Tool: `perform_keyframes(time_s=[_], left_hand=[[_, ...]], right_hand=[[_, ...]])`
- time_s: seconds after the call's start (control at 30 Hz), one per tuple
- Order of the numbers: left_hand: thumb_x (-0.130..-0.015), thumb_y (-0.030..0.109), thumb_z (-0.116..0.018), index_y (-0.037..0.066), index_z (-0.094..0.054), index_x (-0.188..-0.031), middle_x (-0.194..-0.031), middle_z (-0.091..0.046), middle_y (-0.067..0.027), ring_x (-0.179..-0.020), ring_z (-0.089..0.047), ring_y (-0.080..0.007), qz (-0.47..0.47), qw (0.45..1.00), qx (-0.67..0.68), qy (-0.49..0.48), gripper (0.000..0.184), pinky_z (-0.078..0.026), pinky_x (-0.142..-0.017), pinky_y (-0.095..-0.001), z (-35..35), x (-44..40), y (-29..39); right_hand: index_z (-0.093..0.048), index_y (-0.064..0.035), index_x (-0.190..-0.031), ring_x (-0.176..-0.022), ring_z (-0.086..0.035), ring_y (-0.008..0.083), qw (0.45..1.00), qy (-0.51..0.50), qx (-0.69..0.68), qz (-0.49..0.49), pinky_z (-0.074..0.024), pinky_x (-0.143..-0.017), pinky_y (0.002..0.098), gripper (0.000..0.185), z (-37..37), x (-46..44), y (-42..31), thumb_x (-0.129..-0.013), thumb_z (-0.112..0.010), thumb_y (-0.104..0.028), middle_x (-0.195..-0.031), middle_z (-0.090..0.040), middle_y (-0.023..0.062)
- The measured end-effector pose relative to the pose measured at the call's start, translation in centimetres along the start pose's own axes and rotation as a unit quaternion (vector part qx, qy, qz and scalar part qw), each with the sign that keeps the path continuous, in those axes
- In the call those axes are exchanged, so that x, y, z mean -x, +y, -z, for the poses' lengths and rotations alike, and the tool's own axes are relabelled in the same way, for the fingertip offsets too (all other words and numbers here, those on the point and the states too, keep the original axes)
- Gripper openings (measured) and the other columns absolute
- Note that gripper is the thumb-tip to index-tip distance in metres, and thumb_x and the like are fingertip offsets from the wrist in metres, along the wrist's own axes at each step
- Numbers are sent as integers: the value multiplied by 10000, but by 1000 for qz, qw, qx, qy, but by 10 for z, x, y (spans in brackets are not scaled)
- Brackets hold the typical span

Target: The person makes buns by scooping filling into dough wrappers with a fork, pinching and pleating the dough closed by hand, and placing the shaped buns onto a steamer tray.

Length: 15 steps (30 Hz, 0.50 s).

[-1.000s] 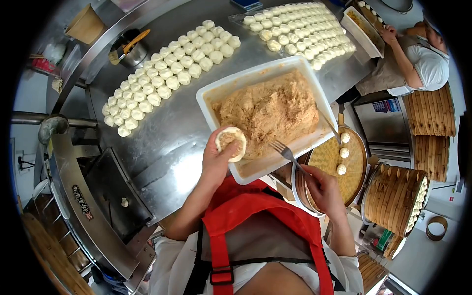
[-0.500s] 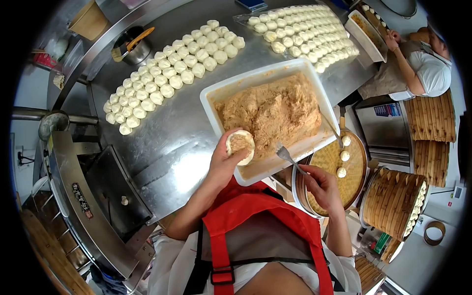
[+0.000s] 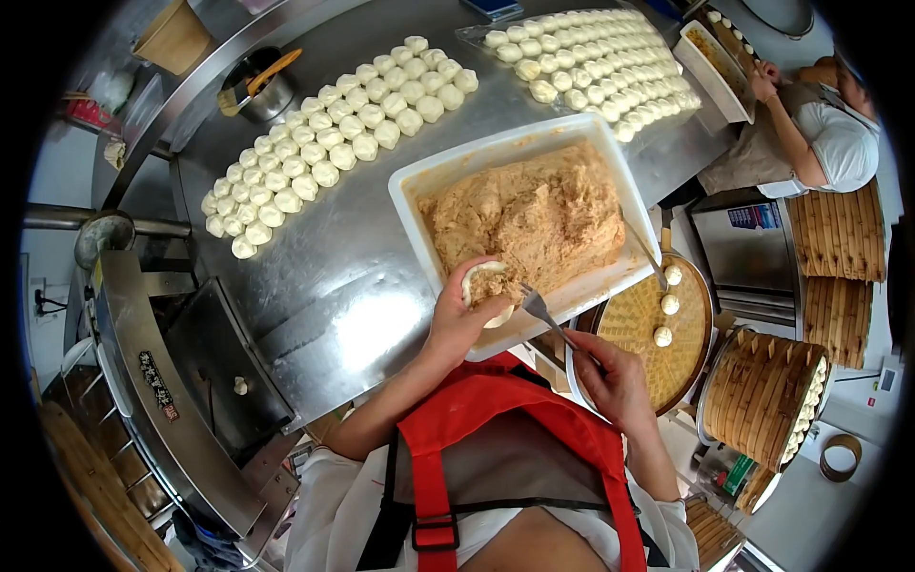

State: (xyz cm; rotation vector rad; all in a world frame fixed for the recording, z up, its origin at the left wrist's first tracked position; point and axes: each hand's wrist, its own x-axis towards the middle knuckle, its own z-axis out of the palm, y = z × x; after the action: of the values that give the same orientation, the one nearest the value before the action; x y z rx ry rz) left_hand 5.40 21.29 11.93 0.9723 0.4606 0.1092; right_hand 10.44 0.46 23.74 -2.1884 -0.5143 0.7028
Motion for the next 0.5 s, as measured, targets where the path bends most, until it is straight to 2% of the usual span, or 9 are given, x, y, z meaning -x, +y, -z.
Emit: perform_keyframes(time_s=[0.07,0.17,0.23,0.27,0.33,0.37,0.47,0.5], left_hand=[[-834,-48,-624,63,-489,-1302,-1175,-575,-49,-1007,-593,-116,3,1000,6,-14,500,-497,-874,-251,1,0,3],[-839,-68,-580,57,-479,-1311,-1168,-588,-73,-985,-618,-142,0,1000,21,-14,499,-512,-860,-258,4,-5,0],[-844,-71,-560,51,-474,-1314,-1179,-587,-91,-1005,-621,-176,29,996,83,-19,493,-521,-870,-287,4,-4,5],[-846,-72,-550,48,-472,-1315,-1184,-586,-100,-1015,-623,-193,44,992,114,-22,491,-525,-875,-302,5,-4,7],[-850,-64,-529,41,-453,-1328,-1186,-585,-126,-1052,-616,-243,51,987,151,-38,495,-533,-898,-392,7,-5,8],[-852,-61,-518,38,-443,-1335,-1187,-584,-140,-1070,-613,-268,54,983,169,-46,498,-537,-910,-437,8,-5,9],[-870,-30,-523,33,-433,-1340,-1188,-583,-147,-1088,-605,-282,62,974,202,-82,483,-532,-918,-450,10,-6,10],[-876,-15,-531,30,-436,-1335,-1181,-585,-147,-1078,-607,-281,62,981,175,-62,471,-536,-911,-451,13,-7,7]], right_hand=[[-626,-36,-1195,-726,-605,124,999,-2,-47,-13,-494,-652,273,269,0,0,6,-934,-573,-72,-864,-670,94],[-620,-26,-1203,-750,-581,96,990,-5,-136,-45,-481,-678,242,268,6,0,18,-946,-559,-69,-878,-660,40],[-617,-17,-1205,-759,-566,82,975,-19,-203,-89,-473,-695,226,267,13,1,22,-948,-555,-63,-890,-652,16],[-607,-12,-1216,-725,-536,67,979,-6,-190,-79,-445,-659,215,276,15,0,23,-951,-552,-67,-849,-621,-4],[-588,-2,-1239,-658,-475,39,985,23,-163,-59,-389,-588,194,295,17,-3,27,-956,-547,-74,-768,-558,-42],[-606,-17,-1226,-637,-481,44,987,39,-148,-56,-394,-573,203,287,17,-4,30,-950,-554,-73,-721,-536,-43],[-629,-13,-1169,-704,-587,107,996,62,2,-67,-482,-680,257,263,24,-12,22,-920,-566,-70,-801,-656,99],[-637,-26,-1156,-698,-647,192,993,85,51,-69,-507,-686,306,267,23,-17,14,-903,-572,-75,-812,-660,177]])
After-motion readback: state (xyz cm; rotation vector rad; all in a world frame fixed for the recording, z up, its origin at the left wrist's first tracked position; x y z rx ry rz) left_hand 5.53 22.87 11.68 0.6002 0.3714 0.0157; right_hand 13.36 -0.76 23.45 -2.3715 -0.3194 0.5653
